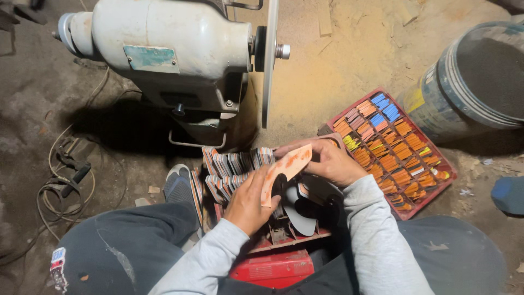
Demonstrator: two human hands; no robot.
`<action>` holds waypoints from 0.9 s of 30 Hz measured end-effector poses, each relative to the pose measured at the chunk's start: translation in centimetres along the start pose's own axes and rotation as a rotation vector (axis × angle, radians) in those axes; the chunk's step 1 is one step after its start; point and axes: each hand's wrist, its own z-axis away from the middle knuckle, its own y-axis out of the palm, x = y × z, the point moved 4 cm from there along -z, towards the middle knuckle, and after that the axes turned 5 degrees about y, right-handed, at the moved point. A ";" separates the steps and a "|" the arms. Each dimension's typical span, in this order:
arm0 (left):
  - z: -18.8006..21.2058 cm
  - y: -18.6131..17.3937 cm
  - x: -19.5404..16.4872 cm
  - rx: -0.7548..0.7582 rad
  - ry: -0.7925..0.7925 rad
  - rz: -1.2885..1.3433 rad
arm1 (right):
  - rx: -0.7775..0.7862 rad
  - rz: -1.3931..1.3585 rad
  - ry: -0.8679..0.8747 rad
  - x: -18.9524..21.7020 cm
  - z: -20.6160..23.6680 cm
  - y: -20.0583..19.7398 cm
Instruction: The person sits at a disc sander and sands the edges of small curved sandal components, holding each piece against the spinning disc by hand. They sand pieces one at a time, turn pieces over to sand both sides, and place finished pieces into a compartment tray on their lap with other cut components.
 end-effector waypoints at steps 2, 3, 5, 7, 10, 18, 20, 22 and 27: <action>-0.3 0.4 0.9 0.164 -0.218 0.227 | -0.053 -0.027 0.005 -0.2 0.0 -0.6; -0.6 0.0 0.7 0.114 -0.153 0.192 | -0.109 -0.052 0.079 -0.6 -0.1 -0.9; -1.2 -0.5 0.2 0.016 -0.019 0.121 | -0.185 -0.065 0.178 -1.3 -0.2 -1.3; -1.5 -0.5 -0.1 -0.080 0.069 0.059 | -0.235 -0.041 0.224 -1.8 -0.8 -1.4; -1.8 0.7 0.2 -0.096 0.102 -0.050 | -0.477 0.024 0.385 -3.1 -1.6 -1.2; -6.8 1.8 6.0 0.047 -0.254 0.809 | -0.503 0.262 -0.097 -0.7 -5.1 -0.2; -7.7 1.5 6.8 0.053 -0.317 0.898 | -0.560 0.410 -0.206 0.2 -5.8 -0.1; -8.1 1.2 7.0 0.063 -0.268 0.898 | -0.616 0.398 -0.220 0.3 -6.3 0.4; -6.8 1.4 7.3 0.074 -0.208 0.919 | -0.736 0.417 -0.279 0.1 -5.9 2.3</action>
